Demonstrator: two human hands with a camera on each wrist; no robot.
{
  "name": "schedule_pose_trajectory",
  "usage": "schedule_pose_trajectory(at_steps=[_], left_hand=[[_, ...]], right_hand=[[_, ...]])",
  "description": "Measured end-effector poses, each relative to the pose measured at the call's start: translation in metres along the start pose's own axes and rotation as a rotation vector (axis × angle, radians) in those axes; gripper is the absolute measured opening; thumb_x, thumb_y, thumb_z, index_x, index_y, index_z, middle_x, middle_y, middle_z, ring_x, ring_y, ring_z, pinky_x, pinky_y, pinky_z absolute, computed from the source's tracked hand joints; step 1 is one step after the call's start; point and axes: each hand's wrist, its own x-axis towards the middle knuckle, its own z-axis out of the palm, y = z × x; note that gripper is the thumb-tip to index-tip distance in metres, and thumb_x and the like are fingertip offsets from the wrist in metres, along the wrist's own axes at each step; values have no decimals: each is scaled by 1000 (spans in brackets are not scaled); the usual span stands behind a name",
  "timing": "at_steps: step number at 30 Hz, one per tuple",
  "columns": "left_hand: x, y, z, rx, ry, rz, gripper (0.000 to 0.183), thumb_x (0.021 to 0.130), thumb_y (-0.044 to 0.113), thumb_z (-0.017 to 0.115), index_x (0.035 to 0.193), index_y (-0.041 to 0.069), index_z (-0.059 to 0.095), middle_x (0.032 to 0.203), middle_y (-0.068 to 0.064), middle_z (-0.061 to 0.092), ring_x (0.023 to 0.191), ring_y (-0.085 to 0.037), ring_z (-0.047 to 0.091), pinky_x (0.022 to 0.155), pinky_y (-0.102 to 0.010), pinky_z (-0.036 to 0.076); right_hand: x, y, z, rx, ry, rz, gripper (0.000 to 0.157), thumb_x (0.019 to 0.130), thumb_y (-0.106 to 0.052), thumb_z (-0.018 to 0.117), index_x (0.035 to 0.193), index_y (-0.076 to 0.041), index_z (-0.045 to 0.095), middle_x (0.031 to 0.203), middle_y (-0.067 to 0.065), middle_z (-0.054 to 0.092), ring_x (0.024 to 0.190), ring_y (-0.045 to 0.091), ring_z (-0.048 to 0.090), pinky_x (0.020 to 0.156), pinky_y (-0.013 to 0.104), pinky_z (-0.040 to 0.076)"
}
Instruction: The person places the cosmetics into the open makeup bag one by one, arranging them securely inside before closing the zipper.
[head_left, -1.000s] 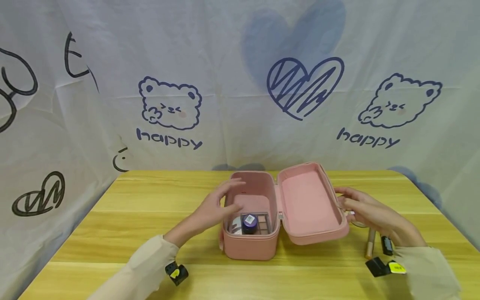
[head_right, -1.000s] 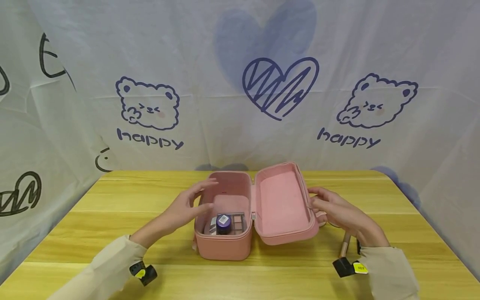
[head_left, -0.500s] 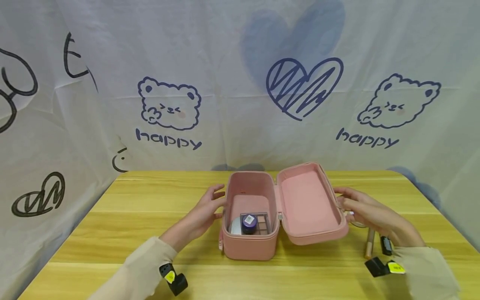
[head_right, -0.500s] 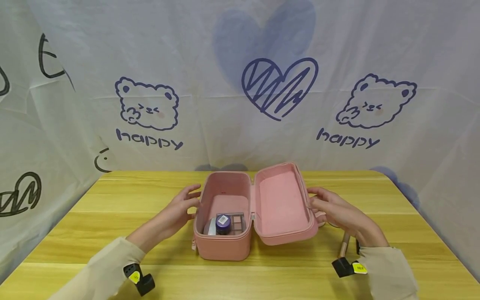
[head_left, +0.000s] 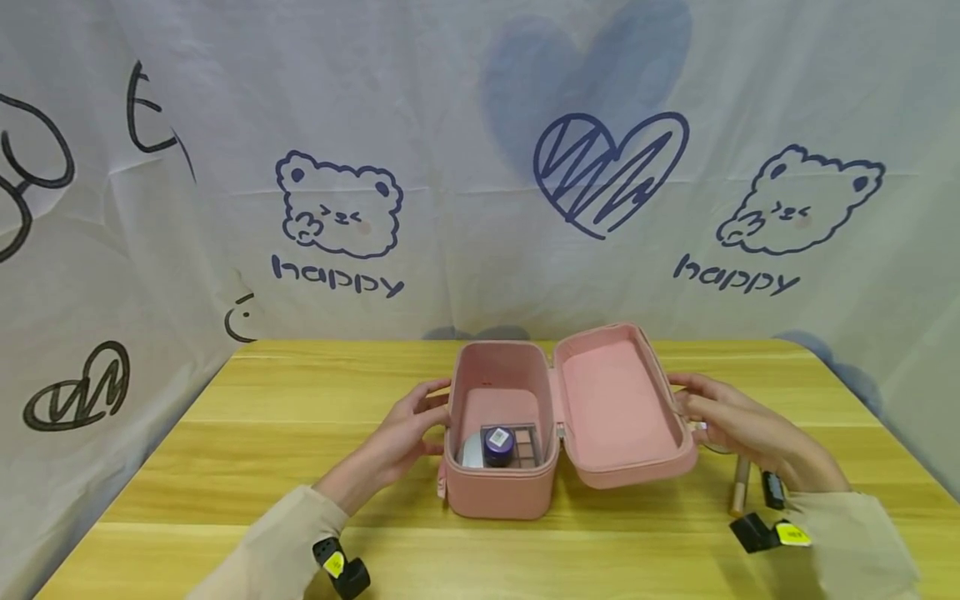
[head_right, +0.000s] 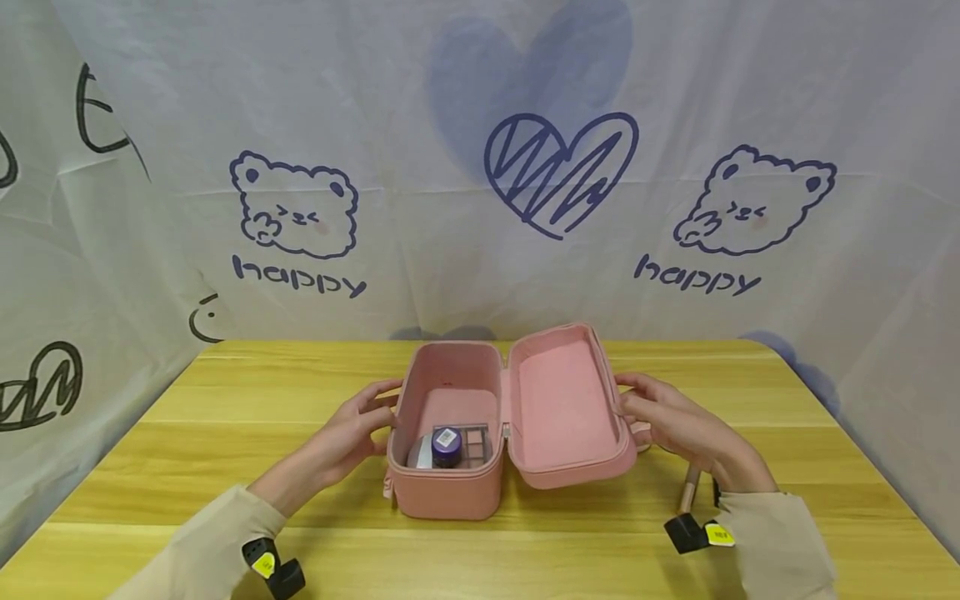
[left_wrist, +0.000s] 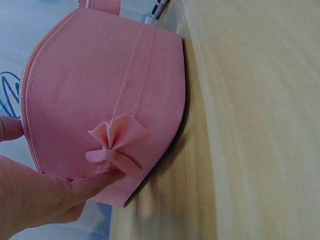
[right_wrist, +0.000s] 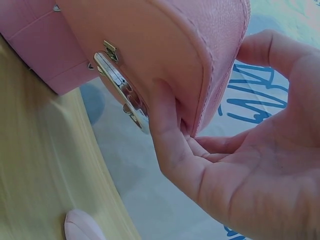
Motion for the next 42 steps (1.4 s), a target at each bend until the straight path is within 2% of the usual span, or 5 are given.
schedule_pose_trajectory(at_steps=[10,27,31,36,42], left_hand=[[-2,-5,-3,19,-39,34,61,90,1,53,147,0,31,147,-26,31,122,-43,44,80,-44,53],[-6,-10,-12,36,-29,58,62,90,4,54,147,-1,31,148,-23,31,124,-40,44,85,-42,52],[-6,-11,-15,37,-27,62,63,88,3,54,147,-2,31,148,-24,31,126,-41,41,84,-41,52],[-7,-11,-18,34,-27,68,63,88,2,52,146,-3,31,147,-25,31,128,-41,40,83,-41,52],[-7,-12,-21,38,-31,74,63,87,1,52,146,-4,30,147,-25,31,127,-40,41,81,-40,52]], right_hand=[[1,1,0,27,3,6,65,102,-17,39,146,15,3,139,29,33,102,15,61,87,33,52],[4,4,8,87,-17,-51,66,102,-16,39,146,16,2,141,36,24,106,16,60,87,36,52],[6,6,8,86,-18,-57,66,102,-17,39,145,16,2,139,31,33,104,18,61,86,37,53],[9,8,10,97,-28,-63,66,101,-15,39,145,17,1,131,15,47,103,18,61,84,37,54],[10,9,14,106,-16,-62,66,100,-14,40,146,16,3,132,17,46,104,18,61,85,38,53]])
